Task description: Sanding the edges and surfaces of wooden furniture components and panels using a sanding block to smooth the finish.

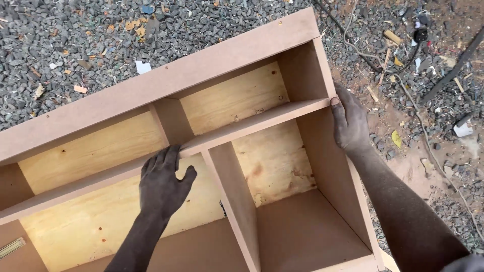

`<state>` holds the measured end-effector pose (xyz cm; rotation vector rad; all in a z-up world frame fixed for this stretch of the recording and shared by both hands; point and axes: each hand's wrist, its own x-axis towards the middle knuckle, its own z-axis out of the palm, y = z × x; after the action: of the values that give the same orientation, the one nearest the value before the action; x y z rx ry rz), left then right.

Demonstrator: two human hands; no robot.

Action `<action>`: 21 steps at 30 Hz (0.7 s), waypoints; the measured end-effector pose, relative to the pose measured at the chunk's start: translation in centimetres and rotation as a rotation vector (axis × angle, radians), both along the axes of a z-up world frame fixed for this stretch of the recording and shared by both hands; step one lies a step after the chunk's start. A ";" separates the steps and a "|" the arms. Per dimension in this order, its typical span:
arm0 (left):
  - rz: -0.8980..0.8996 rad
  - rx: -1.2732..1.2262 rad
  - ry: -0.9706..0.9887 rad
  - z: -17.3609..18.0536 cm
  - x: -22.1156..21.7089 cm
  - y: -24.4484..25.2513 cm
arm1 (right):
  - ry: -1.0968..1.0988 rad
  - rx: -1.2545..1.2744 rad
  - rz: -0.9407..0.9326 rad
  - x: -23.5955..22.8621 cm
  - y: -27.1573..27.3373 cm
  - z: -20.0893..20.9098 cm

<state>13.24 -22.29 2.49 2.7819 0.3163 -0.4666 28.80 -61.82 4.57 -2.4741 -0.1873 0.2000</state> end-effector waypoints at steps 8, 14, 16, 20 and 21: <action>-0.189 -0.291 -0.360 0.8 12.4 -26.3 | 0.030 0.058 -0.273 -1.0 2.3 0.0; -0.275 -0.084 -0.028 -1.4 4.4 -5.7 | 0.065 -0.088 -0.255 -1.1 2.0 -1.3; -0.184 -0.007 -0.044 -1.4 3.5 -6.3 | 0.055 -0.072 -0.261 -0.9 2.9 -0.9; -0.152 -0.217 -0.241 1.0 9.2 -20.0 | 0.020 -0.116 -0.272 -1.4 3.2 0.2; -0.155 -0.214 -0.245 0.2 10.3 -22.8 | 0.015 -0.113 -0.274 -1.2 3.3 0.6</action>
<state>23.56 -45.11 2.69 2.6248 -0.0052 -0.1768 27.62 -58.51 5.13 -2.5762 0.1734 0.1148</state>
